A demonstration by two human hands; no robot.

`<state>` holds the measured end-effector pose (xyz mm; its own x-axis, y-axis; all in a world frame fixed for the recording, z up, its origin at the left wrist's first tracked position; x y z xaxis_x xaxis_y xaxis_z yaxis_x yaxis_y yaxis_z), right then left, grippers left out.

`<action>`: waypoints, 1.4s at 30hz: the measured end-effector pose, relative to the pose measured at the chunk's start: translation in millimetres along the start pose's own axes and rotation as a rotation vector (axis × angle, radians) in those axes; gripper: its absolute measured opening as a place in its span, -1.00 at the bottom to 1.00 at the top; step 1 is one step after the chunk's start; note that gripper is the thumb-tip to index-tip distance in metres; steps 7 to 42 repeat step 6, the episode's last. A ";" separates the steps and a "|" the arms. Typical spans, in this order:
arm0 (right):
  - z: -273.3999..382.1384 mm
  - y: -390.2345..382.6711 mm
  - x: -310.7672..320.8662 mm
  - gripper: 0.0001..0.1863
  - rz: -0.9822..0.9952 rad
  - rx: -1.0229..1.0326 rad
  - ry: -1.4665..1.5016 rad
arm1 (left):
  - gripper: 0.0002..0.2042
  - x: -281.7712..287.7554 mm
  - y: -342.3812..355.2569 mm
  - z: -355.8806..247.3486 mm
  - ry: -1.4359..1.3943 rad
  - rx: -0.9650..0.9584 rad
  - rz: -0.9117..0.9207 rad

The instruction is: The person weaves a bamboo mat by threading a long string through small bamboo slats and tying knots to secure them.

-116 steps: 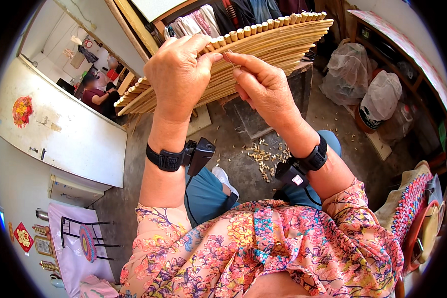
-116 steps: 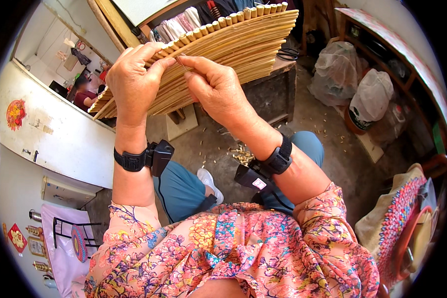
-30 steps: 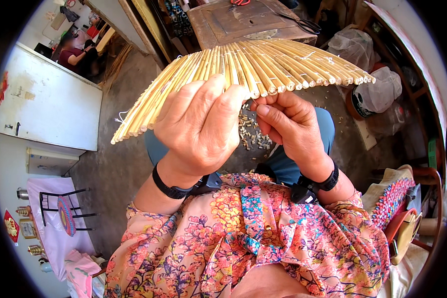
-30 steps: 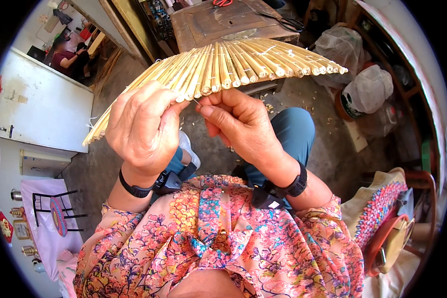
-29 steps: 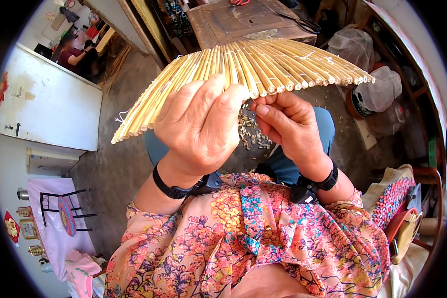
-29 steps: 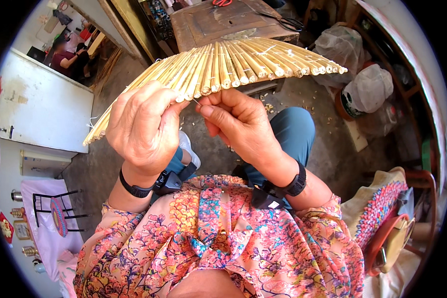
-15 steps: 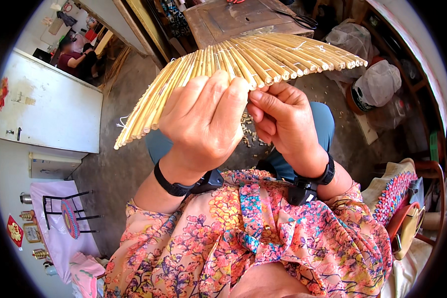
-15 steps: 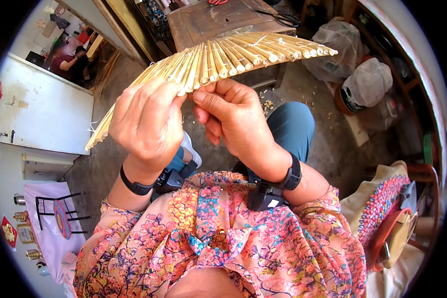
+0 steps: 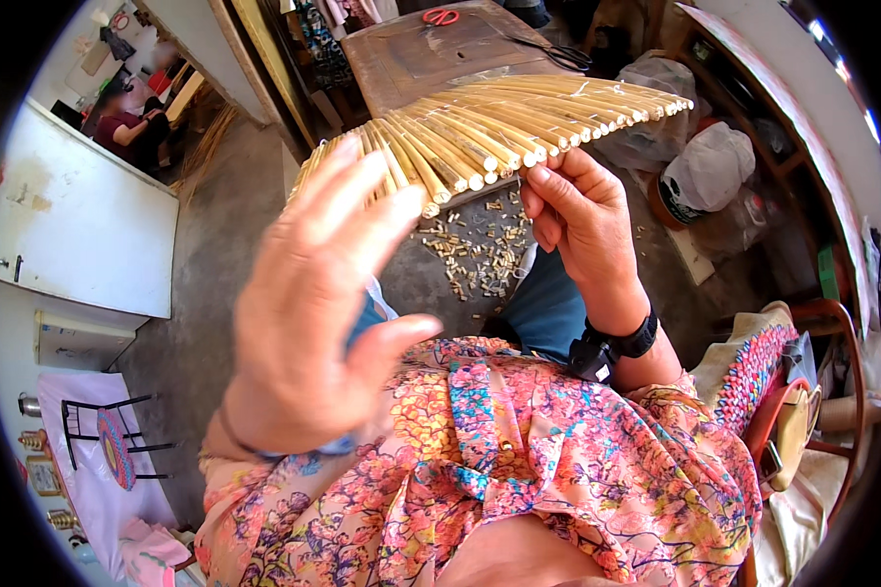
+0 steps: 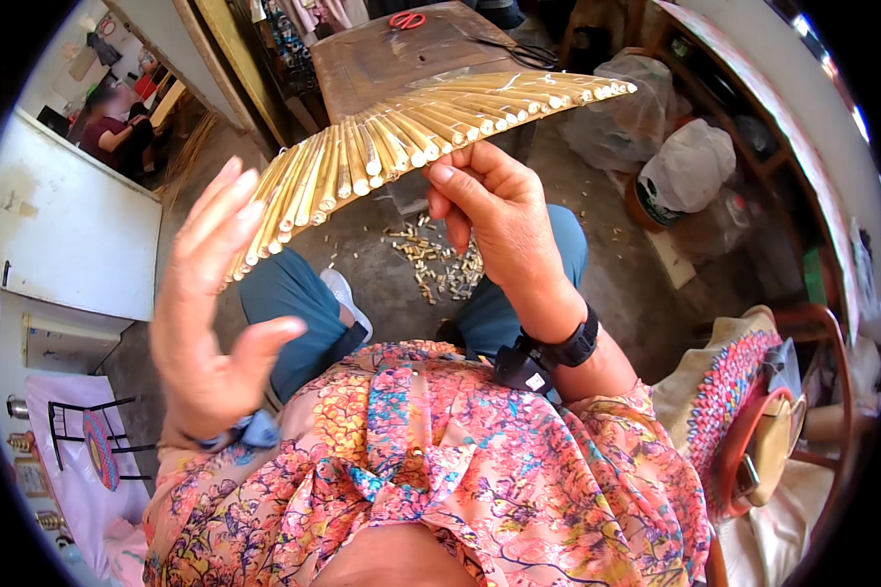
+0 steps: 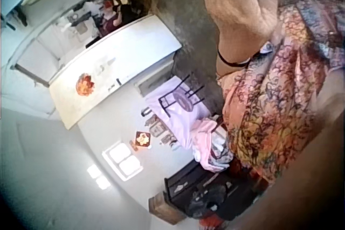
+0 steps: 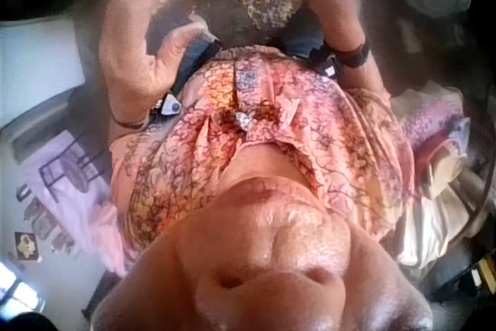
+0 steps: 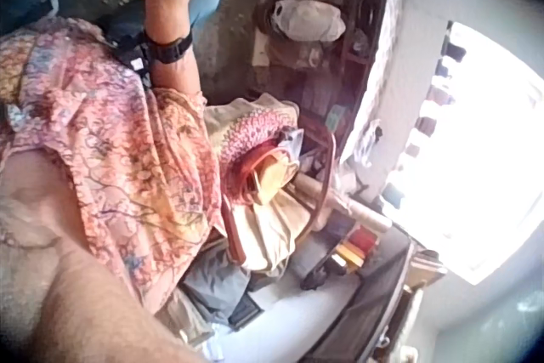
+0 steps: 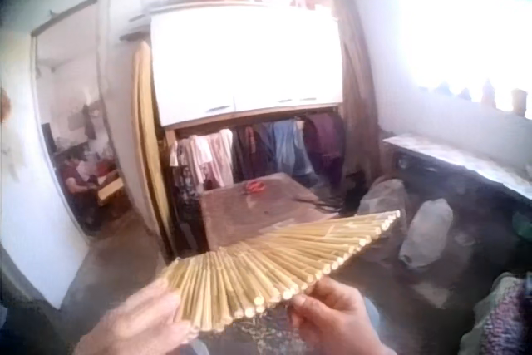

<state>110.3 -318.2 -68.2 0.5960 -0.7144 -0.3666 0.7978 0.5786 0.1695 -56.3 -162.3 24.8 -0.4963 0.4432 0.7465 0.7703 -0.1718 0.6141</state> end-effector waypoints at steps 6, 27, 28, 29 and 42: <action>-4.4 -9.3 20.7 -0.92 -0.036 0.096 0.009 | -0.49 53.4 5.4 35.4 -0.273 0.188 0.481; -4.4 -9.3 20.7 -0.92 -0.036 0.096 0.009 | -0.49 53.4 5.4 35.4 -0.273 0.188 0.481; -4.4 -9.3 20.7 -0.92 -0.036 0.096 0.009 | -0.49 53.4 5.4 35.4 -0.273 0.188 0.481; -4.4 -9.3 20.7 -0.92 -0.036 0.096 0.009 | -0.49 53.4 5.4 35.4 -0.273 0.188 0.481; -4.4 -9.3 20.7 -0.92 -0.036 0.096 0.009 | -0.49 53.4 5.4 35.4 -0.273 0.188 0.481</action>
Point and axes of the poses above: each hand's wrist, its own y-axis towards the middle knuckle, its own x-axis out of the back of the hand, z = x × y, the point moved 1 cm from there along y, towards the middle knuckle, and after that the axes turned 1 degree about -y, right-handed, at the moved point
